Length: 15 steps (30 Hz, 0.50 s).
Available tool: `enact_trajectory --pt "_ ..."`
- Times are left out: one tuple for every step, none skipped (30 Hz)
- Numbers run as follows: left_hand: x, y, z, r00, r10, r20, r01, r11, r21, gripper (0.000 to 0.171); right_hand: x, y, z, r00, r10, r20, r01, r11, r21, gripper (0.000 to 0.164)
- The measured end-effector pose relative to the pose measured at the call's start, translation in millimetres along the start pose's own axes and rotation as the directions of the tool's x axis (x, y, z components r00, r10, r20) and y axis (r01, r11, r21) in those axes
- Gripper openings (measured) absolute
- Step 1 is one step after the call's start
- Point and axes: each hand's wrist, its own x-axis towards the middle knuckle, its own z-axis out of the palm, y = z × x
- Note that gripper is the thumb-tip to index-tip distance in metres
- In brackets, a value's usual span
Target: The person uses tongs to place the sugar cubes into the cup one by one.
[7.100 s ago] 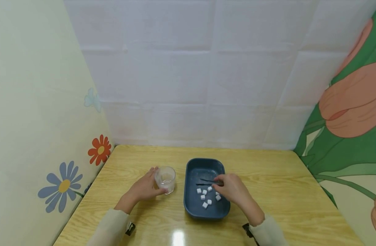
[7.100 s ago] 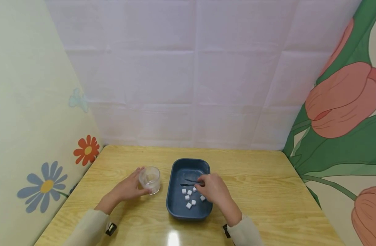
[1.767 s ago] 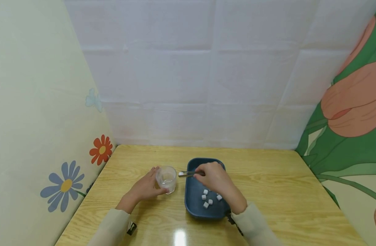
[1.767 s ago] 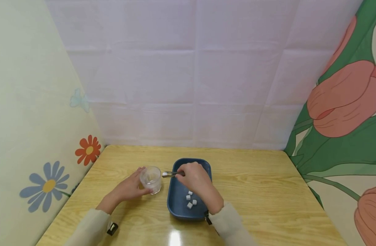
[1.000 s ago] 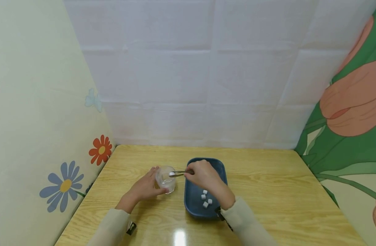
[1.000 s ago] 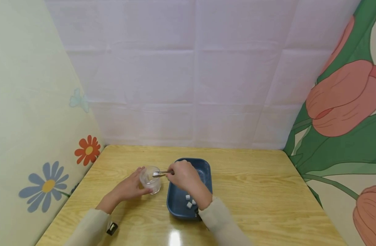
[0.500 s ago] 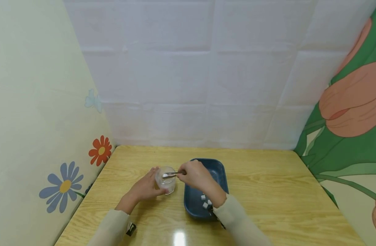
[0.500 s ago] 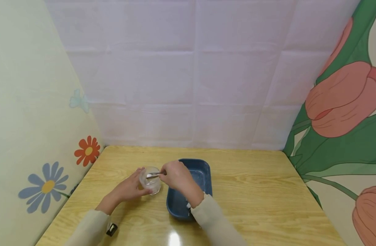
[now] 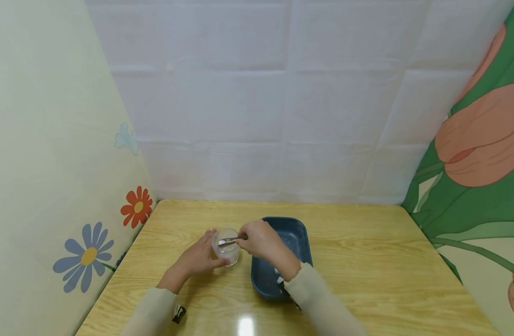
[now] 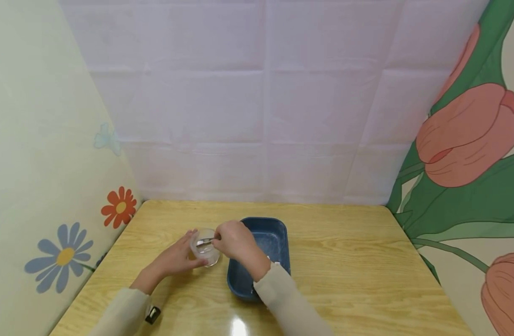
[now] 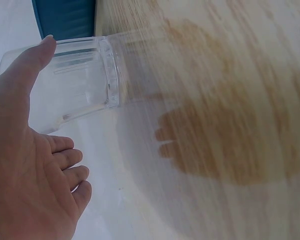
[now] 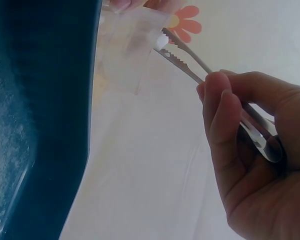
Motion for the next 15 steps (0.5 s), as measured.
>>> enact_trajectory --pt "-0.3 0.3 -0.2 1.000 0.003 -0.003 -0.003 1.000 -0.005 0.108 0.6 -0.2 0.2 1.000 0.002 0.001 -0.002 1.000 -0.004 0.012" --pt "-0.5 0.6 -0.3 1.000 0.005 -0.006 -0.005 1.000 -0.010 0.108 1.0 -0.4 0.4 1.000 0.003 0.003 -0.003 1.000 -0.007 0.012" --pt "-0.7 0.7 -0.5 1.000 0.003 -0.004 -0.003 1.000 -0.010 0.108 1.4 -0.7 0.5 1.000 0.004 0.005 -0.004 1.000 -0.009 0.012" --pt "-0.8 0.8 -0.6 1.000 0.001 -0.002 -0.001 1.000 -0.010 0.108 1.7 -0.7 0.8 1.000 0.006 0.007 -0.006 1.000 -0.011 0.012" --pt "-1.0 0.9 -0.8 1.000 0.000 -0.001 0.000 1.000 -0.011 0.108 2.3 -0.9 1.0 1.000 0.006 0.008 -0.006 1.000 -0.013 0.012" --pt "-0.9 0.7 -0.6 1.000 -0.002 0.001 0.002 1.000 -0.008 0.108 2.8 -0.9 1.3 1.000 0.007 0.010 -0.006 1.000 -0.017 0.013" --pt "-1.0 0.4 -0.4 1.000 -0.001 -0.001 0.001 1.000 -0.007 0.108 3.2 -0.8 1.8 1.000 0.007 0.013 -0.006 1.000 -0.021 0.013" --pt "-1.1 0.1 -0.2 1.000 -0.002 0.001 0.002 1.000 -0.005 0.108 3.7 -0.7 2.3 1.000 0.007 0.015 -0.007 1.000 -0.024 0.012" --pt "-1.0 -0.2 0.1 1.000 -0.003 0.003 0.003 1.000 -0.002 0.109 3.9 -0.6 2.8 1.000 0.008 0.017 -0.008 1.000 -0.025 0.012" --pt "-0.9 -0.6 0.4 1.000 0.001 0.000 -0.001 1.000 -0.004 0.109 4.4 -0.5 3.2 1.000 0.009 0.019 -0.008 1.000 -0.027 0.012" --pt "-1.0 -0.8 0.7 1.000 0.003 -0.003 -0.003 1.000 -0.006 0.109 4.9 -0.4 3.7 1.000 0.010 0.021 -0.010 0.999 -0.031 0.012" --pt "-1.0 -1.2 1.1 1.000 0.004 -0.005 -0.004 1.000 -0.007 0.109 5.2 -0.3 4.2 1.000 0.012 0.024 -0.011 0.999 -0.033 0.012" --pt "-1.1 -1.3 1.3 1.000 0.004 -0.006 -0.004 1.000 -0.009 0.109 5.6 -0.1 4.8 1.000 0.015 0.027 -0.014 0.999 -0.036 0.012" --pt "-1.1 -1.5 1.5 1.000 0.002 -0.005 -0.002 1.000 -0.012 0.109 6.1 -0.1 5.2 0.999 0.018 0.030 -0.017 0.999 -0.039 0.012" --pt "-1.1 -1.5 1.6 1.000 0.000 -0.005 -0.001 1.000 -0.013 0.109 6.5 0.0 5.6 0.999 0.021 0.033 -0.020 0.999 -0.041 0.012"
